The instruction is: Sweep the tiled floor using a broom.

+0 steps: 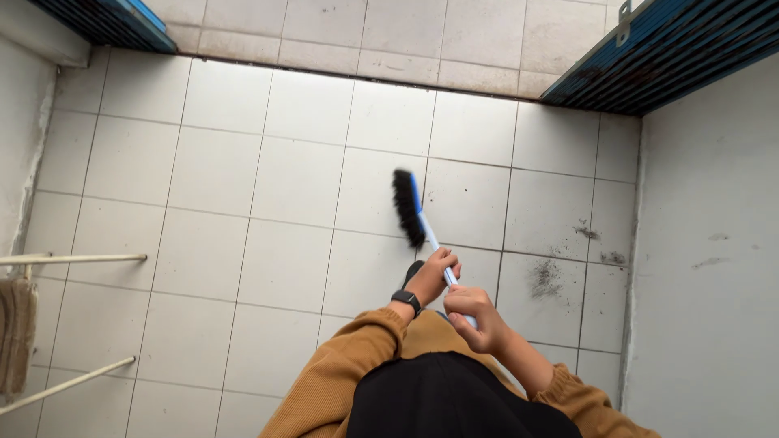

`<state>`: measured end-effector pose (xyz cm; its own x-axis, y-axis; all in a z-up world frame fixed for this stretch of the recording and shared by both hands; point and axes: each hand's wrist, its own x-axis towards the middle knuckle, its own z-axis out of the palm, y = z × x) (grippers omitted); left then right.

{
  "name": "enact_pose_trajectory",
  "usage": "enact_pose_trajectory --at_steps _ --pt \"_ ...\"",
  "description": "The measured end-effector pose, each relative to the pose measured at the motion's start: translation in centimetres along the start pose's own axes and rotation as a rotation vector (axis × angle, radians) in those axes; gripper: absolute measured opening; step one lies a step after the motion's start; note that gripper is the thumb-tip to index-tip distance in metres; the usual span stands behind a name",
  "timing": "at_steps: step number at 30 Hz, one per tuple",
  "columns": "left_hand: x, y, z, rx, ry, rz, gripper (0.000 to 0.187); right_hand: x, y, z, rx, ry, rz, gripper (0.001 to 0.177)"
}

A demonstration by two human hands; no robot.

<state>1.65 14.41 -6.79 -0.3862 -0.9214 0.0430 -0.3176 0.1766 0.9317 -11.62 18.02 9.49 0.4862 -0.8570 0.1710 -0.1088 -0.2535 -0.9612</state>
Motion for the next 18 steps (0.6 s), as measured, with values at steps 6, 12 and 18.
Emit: enact_pose_trajectory --at_steps 6,12,18 --pt "-2.6 8.6 -5.8 0.233 0.147 0.063 0.011 2.0 -7.9 2.1 -0.013 -0.124 -0.175 0.029" --pt "-12.1 12.4 -9.5 0.365 0.363 -0.006 0.025 -0.5 -14.9 4.9 0.349 -0.068 -0.103 0.040" --pt "-26.8 4.8 -12.4 0.525 0.624 -0.323 0.013 -1.1 -6.3 17.5 0.506 -0.357 -0.002 0.050"
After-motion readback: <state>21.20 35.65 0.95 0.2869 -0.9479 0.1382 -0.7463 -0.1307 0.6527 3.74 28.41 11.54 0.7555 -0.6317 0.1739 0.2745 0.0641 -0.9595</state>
